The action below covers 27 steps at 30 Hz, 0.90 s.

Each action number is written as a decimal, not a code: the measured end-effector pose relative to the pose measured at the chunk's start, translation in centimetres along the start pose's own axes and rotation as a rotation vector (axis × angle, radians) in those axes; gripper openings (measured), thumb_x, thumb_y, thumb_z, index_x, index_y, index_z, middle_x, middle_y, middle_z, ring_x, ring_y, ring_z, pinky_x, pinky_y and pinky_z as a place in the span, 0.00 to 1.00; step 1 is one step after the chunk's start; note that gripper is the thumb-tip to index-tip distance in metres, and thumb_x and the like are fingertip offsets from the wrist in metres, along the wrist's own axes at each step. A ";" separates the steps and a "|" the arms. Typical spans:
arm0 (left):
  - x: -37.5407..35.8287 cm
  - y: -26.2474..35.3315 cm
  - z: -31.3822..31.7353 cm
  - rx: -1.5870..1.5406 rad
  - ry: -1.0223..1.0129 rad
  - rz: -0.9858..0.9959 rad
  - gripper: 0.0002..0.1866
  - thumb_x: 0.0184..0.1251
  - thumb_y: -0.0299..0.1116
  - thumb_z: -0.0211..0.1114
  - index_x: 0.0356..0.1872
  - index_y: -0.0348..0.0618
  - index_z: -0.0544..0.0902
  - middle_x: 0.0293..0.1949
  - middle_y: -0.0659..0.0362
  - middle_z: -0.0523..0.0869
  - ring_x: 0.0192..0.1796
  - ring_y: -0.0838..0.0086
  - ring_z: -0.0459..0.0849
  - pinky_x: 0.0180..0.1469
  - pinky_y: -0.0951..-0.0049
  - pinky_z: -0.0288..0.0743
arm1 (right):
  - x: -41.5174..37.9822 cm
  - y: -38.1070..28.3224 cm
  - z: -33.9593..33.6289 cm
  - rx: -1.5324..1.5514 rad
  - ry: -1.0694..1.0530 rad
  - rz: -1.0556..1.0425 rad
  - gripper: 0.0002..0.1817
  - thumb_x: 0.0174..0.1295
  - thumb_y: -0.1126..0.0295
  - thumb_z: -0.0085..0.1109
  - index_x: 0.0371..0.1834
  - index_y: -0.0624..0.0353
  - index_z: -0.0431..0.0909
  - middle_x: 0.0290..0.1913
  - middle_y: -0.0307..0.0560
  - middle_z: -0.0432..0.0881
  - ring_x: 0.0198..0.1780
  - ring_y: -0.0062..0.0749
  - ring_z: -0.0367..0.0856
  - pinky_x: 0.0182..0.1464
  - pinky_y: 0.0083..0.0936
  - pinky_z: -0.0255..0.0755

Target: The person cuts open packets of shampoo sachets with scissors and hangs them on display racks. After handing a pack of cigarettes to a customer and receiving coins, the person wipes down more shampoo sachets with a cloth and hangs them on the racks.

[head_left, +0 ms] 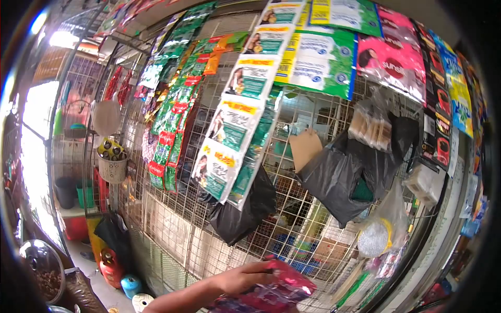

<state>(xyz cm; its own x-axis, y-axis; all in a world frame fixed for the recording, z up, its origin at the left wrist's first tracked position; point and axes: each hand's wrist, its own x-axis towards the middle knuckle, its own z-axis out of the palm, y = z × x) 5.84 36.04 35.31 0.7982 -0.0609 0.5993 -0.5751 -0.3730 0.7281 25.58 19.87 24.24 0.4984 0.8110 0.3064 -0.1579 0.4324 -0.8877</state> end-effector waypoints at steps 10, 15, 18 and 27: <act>4.0 9.1 -0.7 -0.276 -0.349 0.067 0.14 0.78 0.34 0.56 0.56 0.36 0.78 0.38 0.65 0.79 0.40 0.83 0.75 0.43 0.77 0.71 | -1.4 -1.3 2.5 -0.037 0.111 -0.085 0.14 0.72 0.69 0.53 0.57 0.61 0.72 0.53 0.47 0.81 0.50 0.26 0.79 0.51 0.26 0.75; 3.7 11.6 -0.8 -0.272 -0.250 0.225 0.12 0.77 0.31 0.57 0.54 0.37 0.79 0.39 0.67 0.81 0.39 0.88 0.74 0.39 0.82 0.70 | -1.6 -2.9 3.5 -0.027 0.090 -0.150 0.14 0.72 0.68 0.54 0.57 0.60 0.72 0.54 0.47 0.80 0.51 0.25 0.79 0.52 0.26 0.74; 3.5 12.4 -0.2 -0.315 -0.209 0.201 0.11 0.76 0.29 0.57 0.54 0.37 0.80 0.37 0.67 0.81 0.37 0.88 0.74 0.38 0.82 0.69 | -1.2 -4.4 3.8 -0.022 0.065 -0.200 0.14 0.72 0.68 0.54 0.57 0.60 0.72 0.55 0.46 0.80 0.52 0.25 0.78 0.53 0.26 0.74; 3.7 15.2 1.6 -0.381 -0.054 0.289 0.10 0.72 0.26 0.60 0.50 0.34 0.83 0.38 0.64 0.84 0.41 0.83 0.78 0.45 0.79 0.71 | -0.6 -9.3 3.8 -0.003 -0.001 -0.330 0.15 0.72 0.67 0.56 0.58 0.59 0.73 0.56 0.46 0.79 0.54 0.23 0.77 0.55 0.26 0.73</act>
<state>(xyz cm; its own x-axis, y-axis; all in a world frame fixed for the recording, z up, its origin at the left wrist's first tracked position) 0.37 28.64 48.10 0.5987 -0.1643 0.7840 -0.7912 0.0313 0.6108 23.53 16.81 33.64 0.5214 0.6279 0.5778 0.0143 0.6706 -0.7417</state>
